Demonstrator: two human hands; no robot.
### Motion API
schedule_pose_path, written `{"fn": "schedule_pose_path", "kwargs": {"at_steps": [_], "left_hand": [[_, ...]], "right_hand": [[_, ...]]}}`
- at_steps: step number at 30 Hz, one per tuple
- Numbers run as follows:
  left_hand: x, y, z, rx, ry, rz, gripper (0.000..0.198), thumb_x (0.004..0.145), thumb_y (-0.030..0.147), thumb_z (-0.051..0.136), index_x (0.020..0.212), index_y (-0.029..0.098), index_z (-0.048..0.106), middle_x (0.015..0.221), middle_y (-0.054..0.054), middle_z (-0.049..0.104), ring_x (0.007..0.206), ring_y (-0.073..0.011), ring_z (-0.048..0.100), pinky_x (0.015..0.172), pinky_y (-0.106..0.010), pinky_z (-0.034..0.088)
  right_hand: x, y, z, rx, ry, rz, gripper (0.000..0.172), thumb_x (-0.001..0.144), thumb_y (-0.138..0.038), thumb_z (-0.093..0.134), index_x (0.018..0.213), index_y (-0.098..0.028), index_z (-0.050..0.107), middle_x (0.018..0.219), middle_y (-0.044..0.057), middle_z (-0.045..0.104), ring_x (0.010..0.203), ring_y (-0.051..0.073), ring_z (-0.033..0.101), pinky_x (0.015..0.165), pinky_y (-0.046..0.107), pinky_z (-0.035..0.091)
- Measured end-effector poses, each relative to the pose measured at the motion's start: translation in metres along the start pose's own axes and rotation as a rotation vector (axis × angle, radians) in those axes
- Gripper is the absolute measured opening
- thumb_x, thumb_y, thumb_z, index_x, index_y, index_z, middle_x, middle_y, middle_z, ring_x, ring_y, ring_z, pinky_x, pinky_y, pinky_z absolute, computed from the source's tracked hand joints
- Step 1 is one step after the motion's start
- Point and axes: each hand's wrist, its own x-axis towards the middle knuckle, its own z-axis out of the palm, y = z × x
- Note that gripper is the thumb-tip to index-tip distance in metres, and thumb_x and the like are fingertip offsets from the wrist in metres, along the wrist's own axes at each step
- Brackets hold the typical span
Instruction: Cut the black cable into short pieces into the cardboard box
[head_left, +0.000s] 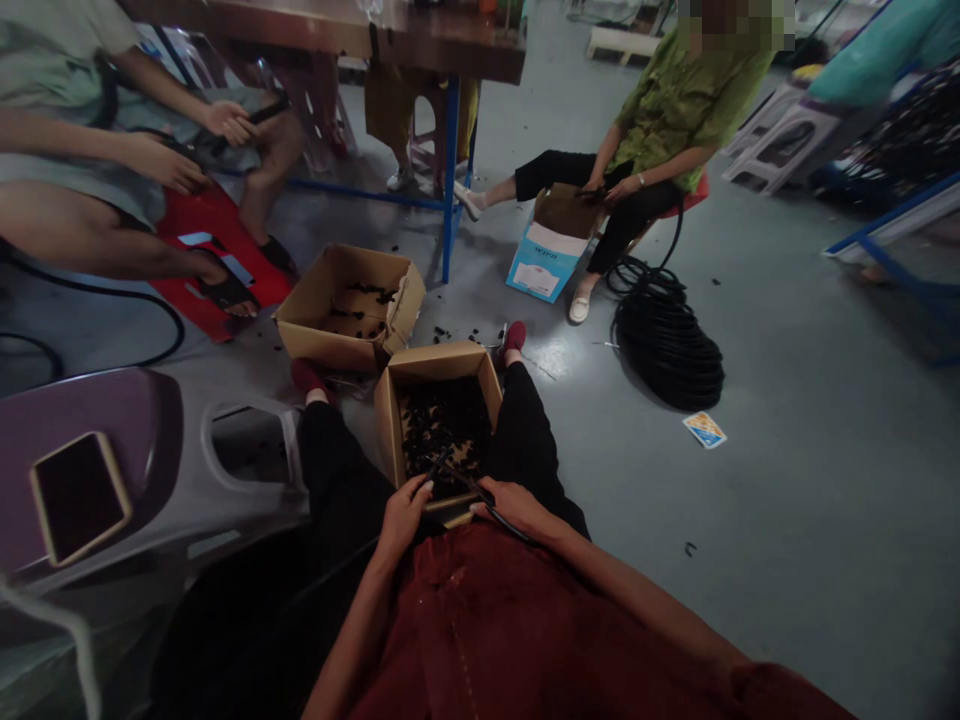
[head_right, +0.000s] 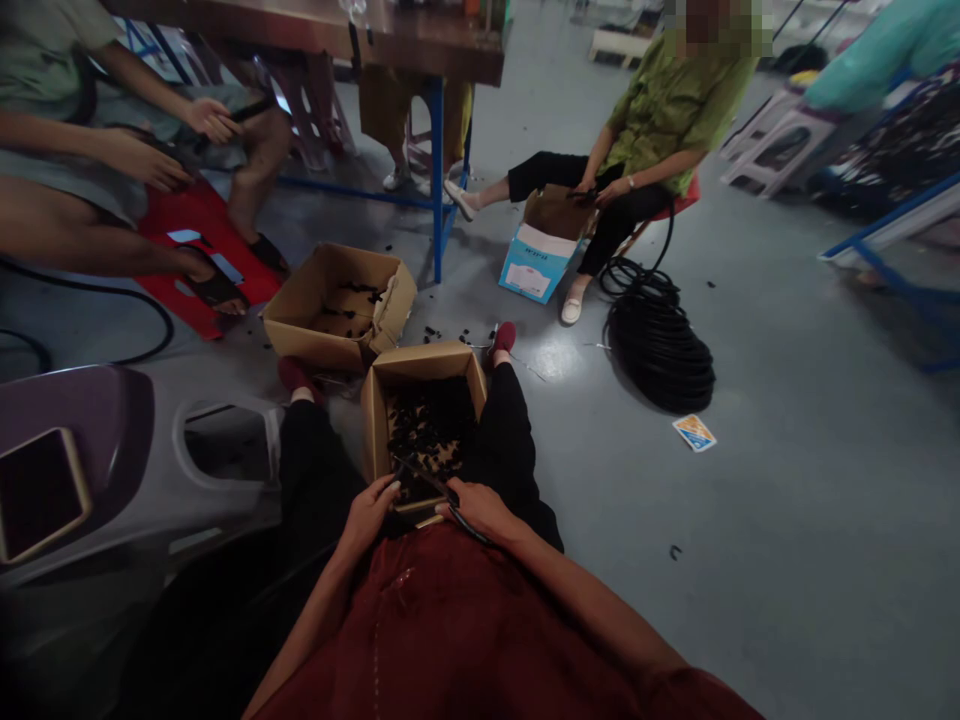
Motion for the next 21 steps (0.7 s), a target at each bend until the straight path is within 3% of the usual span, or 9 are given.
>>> {"fn": "schedule_pose_path", "kwargs": {"at_steps": [11,16,21], "left_hand": [[0.006,-0.011,0.0032,0.125,-0.011,0.049,0.04,0.081,0.044,0.043,0.1,0.017,0.064,0.075,-0.003,0.065,0.073,-0.0175,0.059,0.07,-0.026,0.043],[0.0061,-0.0103,0.0024,0.092,-0.061,0.033,0.041,0.082,0.045,0.04,0.1,0.016,0.062,0.071,-0.002,0.062,0.065,-0.0158,0.056,0.063,-0.025,0.041],[0.0052,-0.0055,0.0006,0.06,-0.085,0.043,0.036,0.082,0.046,0.039,0.085,0.016,0.06,0.066,0.0,0.058,0.06,-0.0135,0.051,0.06,-0.024,0.04]], "right_hand": [[0.0039,0.0049,0.0047,-0.078,0.008,0.032,0.036,0.083,-0.048,0.045,0.108,-0.022,0.052,0.1,0.009,0.066,0.088,0.025,0.063,0.064,0.027,0.036],[0.0028,0.0036,0.0044,-0.048,0.037,0.018,0.034,0.083,-0.046,0.047,0.106,-0.022,0.053,0.101,0.009,0.066,0.09,0.024,0.062,0.067,0.027,0.037],[0.0017,0.002,0.0026,-0.064,0.049,0.009,0.034,0.082,-0.045,0.048,0.107,-0.022,0.052,0.103,0.009,0.065,0.09,0.024,0.062,0.068,0.027,0.037]]}}
